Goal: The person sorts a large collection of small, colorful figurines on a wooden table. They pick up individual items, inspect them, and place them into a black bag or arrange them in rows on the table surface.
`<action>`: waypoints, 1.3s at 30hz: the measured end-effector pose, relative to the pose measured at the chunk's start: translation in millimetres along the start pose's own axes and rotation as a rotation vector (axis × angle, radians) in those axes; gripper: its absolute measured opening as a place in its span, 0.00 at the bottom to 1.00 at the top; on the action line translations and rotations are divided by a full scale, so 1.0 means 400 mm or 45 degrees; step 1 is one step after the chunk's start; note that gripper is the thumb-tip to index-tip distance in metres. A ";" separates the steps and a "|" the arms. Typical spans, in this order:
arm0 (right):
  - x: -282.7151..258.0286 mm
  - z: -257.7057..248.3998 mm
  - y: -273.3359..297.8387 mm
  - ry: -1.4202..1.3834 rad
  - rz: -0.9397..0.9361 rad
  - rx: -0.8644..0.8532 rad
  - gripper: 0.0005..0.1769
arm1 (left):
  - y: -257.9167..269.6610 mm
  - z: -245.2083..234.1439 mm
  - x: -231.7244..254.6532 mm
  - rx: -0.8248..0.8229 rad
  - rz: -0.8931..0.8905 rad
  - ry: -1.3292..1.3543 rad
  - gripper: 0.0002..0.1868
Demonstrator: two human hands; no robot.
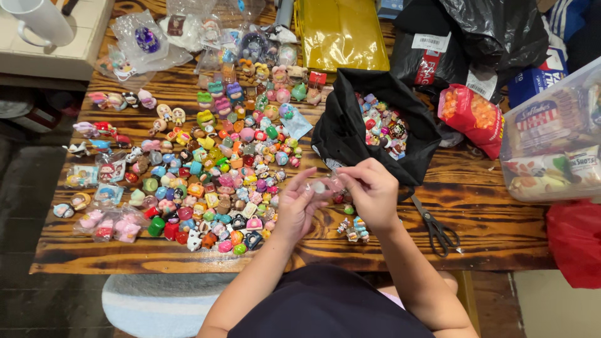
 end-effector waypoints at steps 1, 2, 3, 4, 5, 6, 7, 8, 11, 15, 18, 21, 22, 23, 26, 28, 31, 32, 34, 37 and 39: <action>-0.016 -0.005 -0.004 0.075 -0.082 0.010 0.06 | -0.007 -0.003 -0.016 -0.016 -0.024 0.052 0.23; -0.031 -0.010 -0.004 0.151 -0.161 0.016 0.07 | -0.013 -0.002 -0.033 -0.028 -0.049 0.105 0.23; -0.044 -0.013 -0.005 0.226 -0.240 0.021 0.07 | -0.016 -0.003 -0.042 -0.041 -0.074 0.159 0.23; -0.051 -0.014 -0.010 0.255 -0.227 0.010 0.06 | -0.018 -0.005 -0.045 -0.052 -0.128 0.243 0.22; -0.056 -0.017 -0.015 0.285 -0.214 -0.002 0.06 | -0.019 -0.004 -0.046 -0.064 -0.182 0.326 0.22; -0.059 -0.019 -0.020 0.315 -0.203 -0.014 0.05 | -0.020 -0.001 -0.046 -0.077 -0.234 0.411 0.21; -0.060 -0.020 -0.025 0.329 -0.195 -0.053 0.05 | -0.020 0.003 -0.044 -0.058 -0.239 0.396 0.20; -0.059 -0.021 -0.031 0.342 -0.185 -0.091 0.05 | -0.021 0.007 -0.042 -0.038 -0.244 0.379 0.18; -0.044 -0.031 -0.041 0.329 -0.099 -0.113 0.04 | -0.017 0.027 -0.040 0.005 0.030 0.140 0.15; -0.006 -0.032 -0.038 0.225 0.007 -0.062 0.04 | -0.014 0.021 -0.018 0.029 0.341 -0.221 0.14; 0.021 -0.030 -0.040 0.024 0.162 -0.039 0.04 | -0.020 0.015 0.005 0.017 0.271 -0.009 0.11; 0.017 -0.029 -0.035 -0.129 0.162 -0.055 0.05 | -0.026 0.029 0.021 0.033 0.138 0.277 0.17; 0.008 -0.028 -0.036 -0.013 0.123 -0.043 0.05 | -0.027 0.031 0.028 0.024 0.055 0.330 0.18; -0.002 -0.027 -0.037 0.104 0.082 -0.031 0.05 | -0.028 0.030 0.036 0.015 -0.029 0.383 0.19; -0.045 -0.027 -0.034 0.215 -0.056 -0.057 0.07 | -0.025 0.028 0.018 0.063 -0.243 0.510 0.22; -0.066 -0.025 -0.028 0.255 -0.113 -0.076 0.07 | -0.024 0.015 -0.019 0.097 -0.316 0.560 0.23; -0.079 -0.021 -0.034 0.348 -0.152 -0.069 0.07 | -0.042 -0.007 -0.068 0.128 -0.351 0.553 0.22; -0.082 -0.022 -0.031 0.356 -0.157 -0.066 0.08 | -0.040 -0.011 -0.079 0.163 -0.376 0.521 0.23; -0.076 -0.021 -0.027 0.380 -0.212 -0.116 0.08 | -0.037 -0.018 -0.096 0.211 -0.398 0.504 0.23; -0.061 -0.007 -0.030 0.405 -0.310 -0.223 0.10 | -0.043 -0.027 -0.107 0.250 -0.409 0.533 0.23; -0.060 -0.008 -0.027 0.405 -0.326 -0.268 0.10 | -0.039 -0.025 -0.119 0.292 -0.407 0.558 0.23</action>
Point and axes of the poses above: each hand's wrist, its own y-axis away from the middle knuckle, its own z-axis out of the palm, x = y × z, the point moved 1 cm from there along -y, towards the middle knuckle, and after that the axes turned 6 degrees about z, right-handed, at the moved point
